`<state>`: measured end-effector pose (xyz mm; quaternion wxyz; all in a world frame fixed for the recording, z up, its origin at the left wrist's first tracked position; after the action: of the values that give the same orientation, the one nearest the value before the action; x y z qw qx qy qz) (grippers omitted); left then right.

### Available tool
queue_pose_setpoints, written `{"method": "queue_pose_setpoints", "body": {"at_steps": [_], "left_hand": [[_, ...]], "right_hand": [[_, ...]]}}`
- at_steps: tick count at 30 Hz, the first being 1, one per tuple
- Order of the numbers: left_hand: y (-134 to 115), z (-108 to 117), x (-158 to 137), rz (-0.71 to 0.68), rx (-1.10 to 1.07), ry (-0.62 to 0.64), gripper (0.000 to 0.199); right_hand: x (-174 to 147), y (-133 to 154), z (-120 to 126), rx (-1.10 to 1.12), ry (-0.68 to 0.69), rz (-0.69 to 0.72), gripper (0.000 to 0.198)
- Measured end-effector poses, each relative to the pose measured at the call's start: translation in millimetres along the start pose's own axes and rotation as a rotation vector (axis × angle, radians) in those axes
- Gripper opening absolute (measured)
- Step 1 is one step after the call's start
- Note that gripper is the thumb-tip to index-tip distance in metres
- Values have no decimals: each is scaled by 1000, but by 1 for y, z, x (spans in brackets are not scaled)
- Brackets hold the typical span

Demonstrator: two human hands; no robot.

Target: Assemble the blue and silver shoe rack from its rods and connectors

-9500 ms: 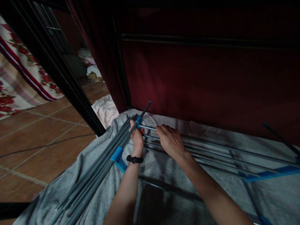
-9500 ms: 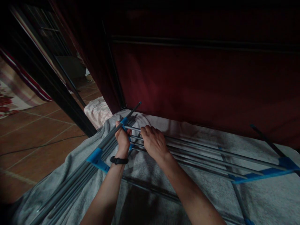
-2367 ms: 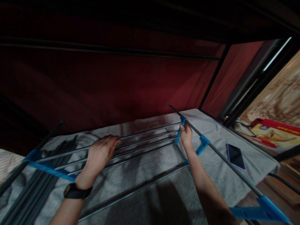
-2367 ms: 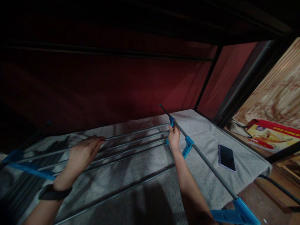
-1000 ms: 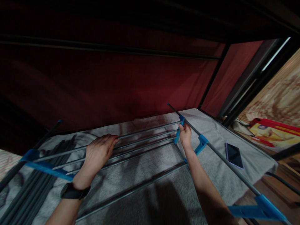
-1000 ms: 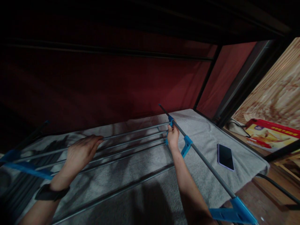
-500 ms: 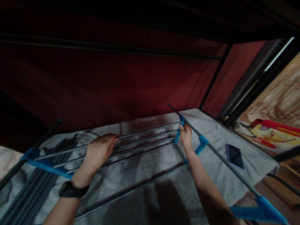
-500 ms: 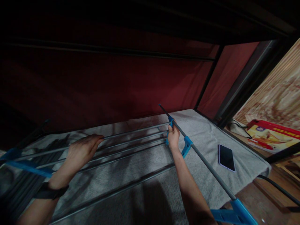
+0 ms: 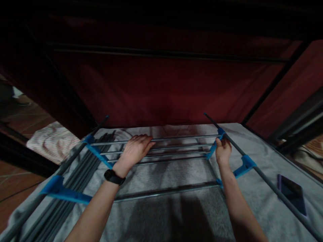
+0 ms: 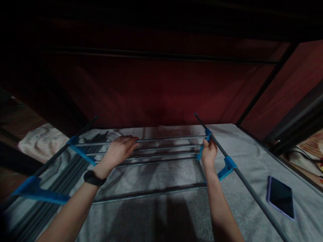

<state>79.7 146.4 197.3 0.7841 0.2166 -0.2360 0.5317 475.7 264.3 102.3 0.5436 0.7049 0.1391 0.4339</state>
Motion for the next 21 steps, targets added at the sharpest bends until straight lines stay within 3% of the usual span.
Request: {"method": "queue_pose_setpoints", "body": {"at_steps": [7, 21], "left_hand": [[7, 2, -12, -11, 164, 3, 35], [7, -4, -10, -41, 263, 55, 33]], "right_hand": [[1, -7, 1, -11, -20, -3, 48], [1, 4, 3, -33, -23, 3, 47]]}}
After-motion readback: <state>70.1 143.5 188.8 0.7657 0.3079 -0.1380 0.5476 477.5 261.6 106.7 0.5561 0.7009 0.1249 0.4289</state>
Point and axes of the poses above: each hand's wrist, its own x-axis towards the middle knuckle, its own z-axis out of the back of the hand, y = z × x, the point moved 6 cm from there along x, towards the middle knuckle, and after that the axes turned 7 degrees about -y, right-handed, at the moved point
